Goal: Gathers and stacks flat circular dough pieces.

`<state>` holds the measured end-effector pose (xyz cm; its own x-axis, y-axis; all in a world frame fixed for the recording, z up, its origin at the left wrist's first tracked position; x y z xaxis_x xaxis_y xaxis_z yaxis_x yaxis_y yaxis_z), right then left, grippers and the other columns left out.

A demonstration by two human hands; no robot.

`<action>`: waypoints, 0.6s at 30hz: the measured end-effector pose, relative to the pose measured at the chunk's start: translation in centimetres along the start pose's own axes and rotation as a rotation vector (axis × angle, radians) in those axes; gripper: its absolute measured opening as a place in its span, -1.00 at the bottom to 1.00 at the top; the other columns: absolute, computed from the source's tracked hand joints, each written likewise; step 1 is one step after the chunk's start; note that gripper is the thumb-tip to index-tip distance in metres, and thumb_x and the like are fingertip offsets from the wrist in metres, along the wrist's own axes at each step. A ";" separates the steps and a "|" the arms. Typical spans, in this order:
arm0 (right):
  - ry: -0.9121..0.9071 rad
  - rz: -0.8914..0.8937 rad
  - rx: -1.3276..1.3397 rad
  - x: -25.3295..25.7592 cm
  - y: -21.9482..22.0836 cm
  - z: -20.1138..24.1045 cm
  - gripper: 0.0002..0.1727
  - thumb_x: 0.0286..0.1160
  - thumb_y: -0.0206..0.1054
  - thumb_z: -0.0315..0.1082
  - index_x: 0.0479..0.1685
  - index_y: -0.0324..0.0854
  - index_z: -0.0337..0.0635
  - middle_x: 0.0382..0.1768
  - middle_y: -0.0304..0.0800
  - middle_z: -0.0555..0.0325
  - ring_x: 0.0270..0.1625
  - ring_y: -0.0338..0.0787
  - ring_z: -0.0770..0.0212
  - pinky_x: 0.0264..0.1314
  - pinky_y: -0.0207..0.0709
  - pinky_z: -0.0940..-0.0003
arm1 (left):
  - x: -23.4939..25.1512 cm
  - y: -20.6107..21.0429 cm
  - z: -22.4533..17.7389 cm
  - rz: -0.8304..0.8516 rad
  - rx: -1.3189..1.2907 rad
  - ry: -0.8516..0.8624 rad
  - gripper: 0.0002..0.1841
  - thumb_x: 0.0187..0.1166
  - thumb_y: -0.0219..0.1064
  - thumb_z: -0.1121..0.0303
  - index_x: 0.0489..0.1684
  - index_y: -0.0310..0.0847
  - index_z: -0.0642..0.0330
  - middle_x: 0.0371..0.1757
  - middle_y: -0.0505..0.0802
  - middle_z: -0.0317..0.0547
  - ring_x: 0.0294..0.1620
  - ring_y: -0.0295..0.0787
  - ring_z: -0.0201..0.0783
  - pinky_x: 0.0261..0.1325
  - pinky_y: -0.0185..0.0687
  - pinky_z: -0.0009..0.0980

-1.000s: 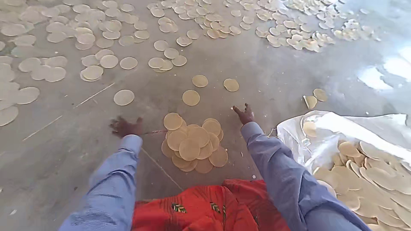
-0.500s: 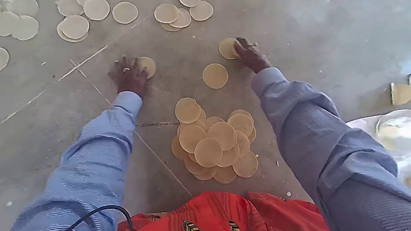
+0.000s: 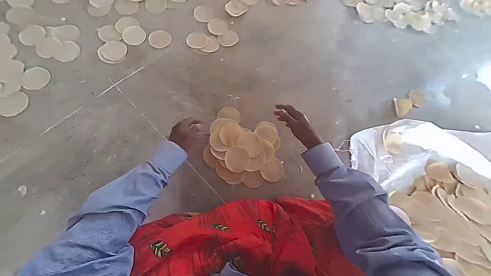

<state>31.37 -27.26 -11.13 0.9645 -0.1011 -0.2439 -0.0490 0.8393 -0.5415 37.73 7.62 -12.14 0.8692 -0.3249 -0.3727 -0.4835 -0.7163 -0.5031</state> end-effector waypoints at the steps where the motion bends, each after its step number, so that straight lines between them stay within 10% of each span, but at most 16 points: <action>1: 0.104 -0.090 -0.034 -0.7 -1.6 -2.5 -0.42 0.87 0.03 -0.02 0.66 0.41 -0.20 0.47 0.67 -0.18 0.49 0.67 -0.06 0.52 0.45 -0.12 | 0.0 -0.8 0.9 -0.011 0.028 -0.075 -0.58 0.86 0.09 0.29 0.51 0.50 0.41 0.44 0.68 0.41 0.50 0.61 0.27 0.58 0.39 0.25; 5: 0.232 -0.150 -0.277 -2.4 0.4 -7.4 -0.31 0.63 0.35 0.03 0.55 0.44 -0.31 0.33 0.71 -0.33 0.38 0.72 -0.26 0.44 0.54 -0.28 | 2.2 0.3 2.1 0.028 0.285 -0.143 -0.07 0.52 0.55 0.04 0.78 0.16 0.41 0.71 0.38 0.52 0.77 0.24 0.39 0.78 0.11 0.27; 7: 0.284 -0.044 -0.410 -2.9 1.5 -4.9 -0.02 0.44 0.48 0.19 0.79 0.26 -0.17 0.66 0.47 -0.22 0.69 0.47 -0.20 0.71 0.32 -0.22 | 5.2 3.0 0.3 0.045 0.420 -0.074 0.08 0.46 0.56 -0.10 0.88 0.00 0.30 0.83 0.21 0.45 0.84 0.09 0.38 0.81 0.06 0.27; 13: 0.351 0.008 -0.215 -0.9 3.1 -4.3 0.07 0.51 0.42 0.22 0.91 0.00 -0.15 0.78 0.23 -0.29 0.83 0.23 -0.26 0.82 0.14 -0.26 | 13.7 9.3 -5.3 0.091 0.699 0.202 -0.25 0.81 0.09 -0.10 0.82 0.19 0.28 0.80 0.29 0.42 0.88 0.02 0.34 0.85 -0.21 0.34; 18: 0.411 -0.071 -0.413 0.4 3.6 -5.8 -0.07 0.59 0.22 0.33 0.75 0.31 -0.22 0.72 0.29 -0.34 0.76 0.34 -0.27 0.71 0.32 -0.22 | 14.4 10.5 -5.2 0.064 0.803 0.189 -0.40 0.83 -0.01 -0.05 0.74 0.39 0.06 0.74 0.40 0.41 0.80 0.15 0.47 0.64 -0.01 0.60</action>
<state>30.09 -27.37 -17.88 0.7933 -0.4173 -0.4433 -0.1647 0.5539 -0.8161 45.67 -7.84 -18.71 0.8059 -0.4993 -0.3181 -0.3968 -0.0568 -0.9162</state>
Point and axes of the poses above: each hand's wrist, its own x-axis towards the middle knuckle, its own y-axis out of the palm, z = x × y, the point moved 10 cm from there along x, towards the middle knuckle
